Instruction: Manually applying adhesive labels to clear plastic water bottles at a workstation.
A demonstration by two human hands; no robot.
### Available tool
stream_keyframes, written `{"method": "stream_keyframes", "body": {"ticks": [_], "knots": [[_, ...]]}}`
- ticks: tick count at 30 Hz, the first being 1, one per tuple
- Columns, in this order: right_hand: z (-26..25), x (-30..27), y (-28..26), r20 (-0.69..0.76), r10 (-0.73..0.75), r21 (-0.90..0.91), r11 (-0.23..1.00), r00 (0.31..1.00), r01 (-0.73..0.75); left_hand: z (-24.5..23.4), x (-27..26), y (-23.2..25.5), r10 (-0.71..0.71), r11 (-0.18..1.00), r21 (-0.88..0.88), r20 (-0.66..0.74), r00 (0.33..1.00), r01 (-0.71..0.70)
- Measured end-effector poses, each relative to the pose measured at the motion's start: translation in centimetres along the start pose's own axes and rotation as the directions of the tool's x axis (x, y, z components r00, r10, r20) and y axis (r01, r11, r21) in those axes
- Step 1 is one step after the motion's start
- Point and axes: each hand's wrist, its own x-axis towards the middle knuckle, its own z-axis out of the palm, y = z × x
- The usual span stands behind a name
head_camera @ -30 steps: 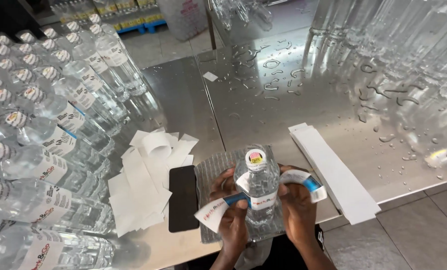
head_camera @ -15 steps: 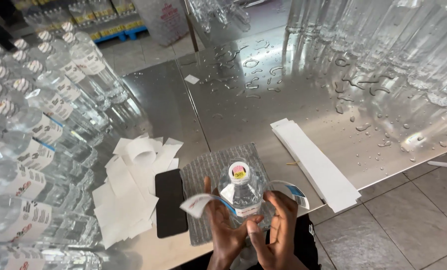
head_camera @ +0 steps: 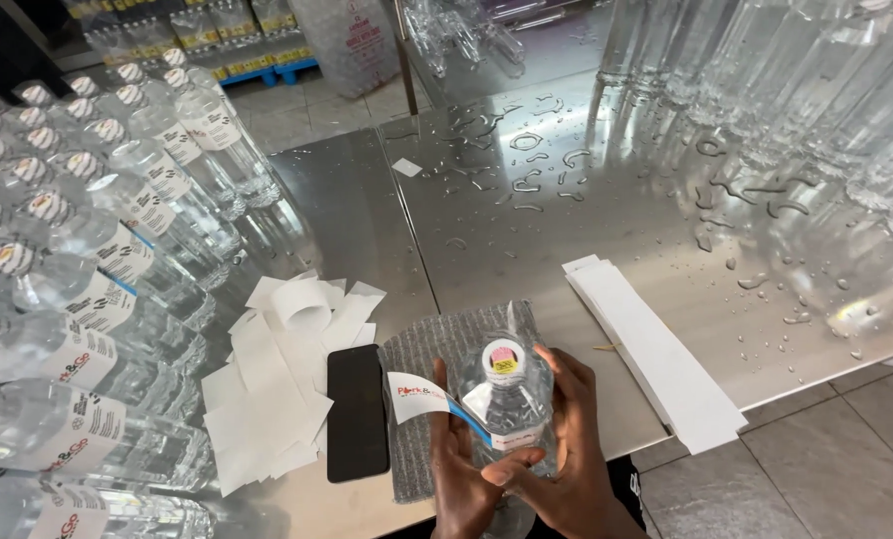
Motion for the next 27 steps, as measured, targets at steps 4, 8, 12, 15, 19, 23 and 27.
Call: {"method": "stream_keyframes", "body": {"ticks": [4, 8, 12, 15, 19, 23, 27], "knots": [[-0.5, 1.4, -0.6, 0.102, 0.075, 0.128, 0.988, 0.992, -0.087, -0.1, 0.1, -0.1, 0.122, 0.992, -0.044, 0.082, 0.989, -0.119], [-0.7, 2.4, -2.1, 0.130, 0.141, 0.155, 0.975, 0.981, -0.161, -0.5, 0.1, -0.8, 0.243, 0.970, -0.003, 0.105, 0.964, -0.244], [-1.6, 3.3, -0.8, 0.205, 0.089, 0.257, 0.956, 0.975, -0.141, -0.9, 0.0, 0.5, 0.141, 0.990, -0.045, 0.170, 0.975, -0.135], [-2.8, 3.7, 0.5, 0.250, 0.124, 0.219, 0.959, 0.960, -0.181, -1.3, 0.1, 1.6, 0.045, 0.998, -0.040, 0.193, 0.980, -0.038], [-3.6, 4.5, 1.5, 0.434, -0.032, 0.223, 0.972, 0.900, -0.073, -1.8, 0.5, 0.7, 0.066, 0.997, 0.013, 0.253, 0.965, -0.071], [-3.6, 4.7, 3.9, 0.519, -0.027, 0.390, 0.897, 0.854, -0.209, -1.7, -1.0, -0.1, -0.046, 0.999, 0.022, 0.194, 0.980, 0.042], [-4.8, 4.1, 5.0, 0.527, 0.099, 0.209, 0.948, 0.844, -0.241, -1.4, -3.5, -9.0, 0.261, 0.964, 0.144, -0.319, 0.911, -0.225]]}}
